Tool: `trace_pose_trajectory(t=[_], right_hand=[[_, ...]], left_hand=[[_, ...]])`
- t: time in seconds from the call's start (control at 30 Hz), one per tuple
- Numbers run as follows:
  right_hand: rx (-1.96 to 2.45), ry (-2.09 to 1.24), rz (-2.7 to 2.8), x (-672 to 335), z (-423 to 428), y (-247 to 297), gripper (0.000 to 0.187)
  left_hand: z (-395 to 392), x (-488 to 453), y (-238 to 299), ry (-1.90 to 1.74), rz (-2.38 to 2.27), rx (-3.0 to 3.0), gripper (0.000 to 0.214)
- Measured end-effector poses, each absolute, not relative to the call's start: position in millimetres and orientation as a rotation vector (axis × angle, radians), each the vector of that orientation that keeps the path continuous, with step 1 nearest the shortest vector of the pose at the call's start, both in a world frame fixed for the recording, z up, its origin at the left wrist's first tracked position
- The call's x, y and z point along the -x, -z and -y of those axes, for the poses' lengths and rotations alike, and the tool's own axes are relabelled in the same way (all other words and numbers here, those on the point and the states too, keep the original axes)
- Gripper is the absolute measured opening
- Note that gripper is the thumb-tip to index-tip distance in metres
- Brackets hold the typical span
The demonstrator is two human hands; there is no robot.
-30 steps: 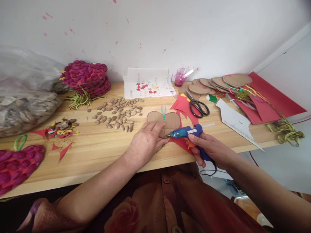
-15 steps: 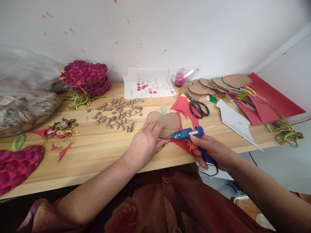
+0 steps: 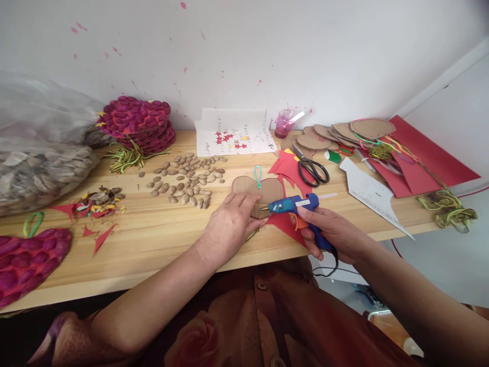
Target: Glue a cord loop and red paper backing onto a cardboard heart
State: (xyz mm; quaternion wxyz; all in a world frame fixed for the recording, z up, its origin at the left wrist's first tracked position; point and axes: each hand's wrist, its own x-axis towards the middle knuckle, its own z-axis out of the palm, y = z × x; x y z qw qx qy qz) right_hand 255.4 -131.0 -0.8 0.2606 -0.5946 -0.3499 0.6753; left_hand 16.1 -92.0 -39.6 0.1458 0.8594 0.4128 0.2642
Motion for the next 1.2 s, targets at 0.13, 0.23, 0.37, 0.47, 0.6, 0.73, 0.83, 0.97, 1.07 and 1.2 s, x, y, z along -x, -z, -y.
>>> trace_pose_trajectory(t=[0.13, 0.23, 0.37, 0.47, 0.6, 0.73, 0.83, 0.97, 1.07, 1.2], right_hand=[[1.611, -1.871, 0.980, -255, 135, 2, 0.049], [1.617, -1.822, 0.968, -253, 131, 4, 0.046], [1.670, -1.750, 0.925, -250, 125, 6, 0.050], [1.683, -1.741, 0.913, -251, 126, 3, 0.054], [1.657, -1.783, 0.920, -254, 132, -3, 0.052], [1.667, -1.794, 0.937, -255, 134, -5, 0.049], [1.671, -1.764, 0.931, -253, 129, -3, 0.050], [1.672, -1.736, 0.965, -251, 123, 3, 0.051], [1.669, -1.706, 0.990, -250, 121, 5, 0.051], [1.669, -1.634, 0.986, -248, 121, 0, 0.052]], left_hand=[[92, -16, 39, -0.744, -1.212, -2.478, 0.043], [92, -15, 39, -0.750, -1.202, -2.481, 0.043], [92, -16, 40, -0.777, -1.192, -2.487, 0.044], [92, -16, 40, -0.786, -1.191, -2.488, 0.044], [92, -16, 40, -0.768, -1.198, -2.475, 0.043], [93, -16, 39, -0.751, -1.205, -2.462, 0.043], [93, -16, 39, -0.753, -1.203, -2.466, 0.044], [92, -16, 40, -0.757, -1.200, -2.476, 0.046], [92, -16, 41, -0.781, -1.185, -2.484, 0.045], [92, -15, 41, -0.814, -1.176, -2.498, 0.046]])
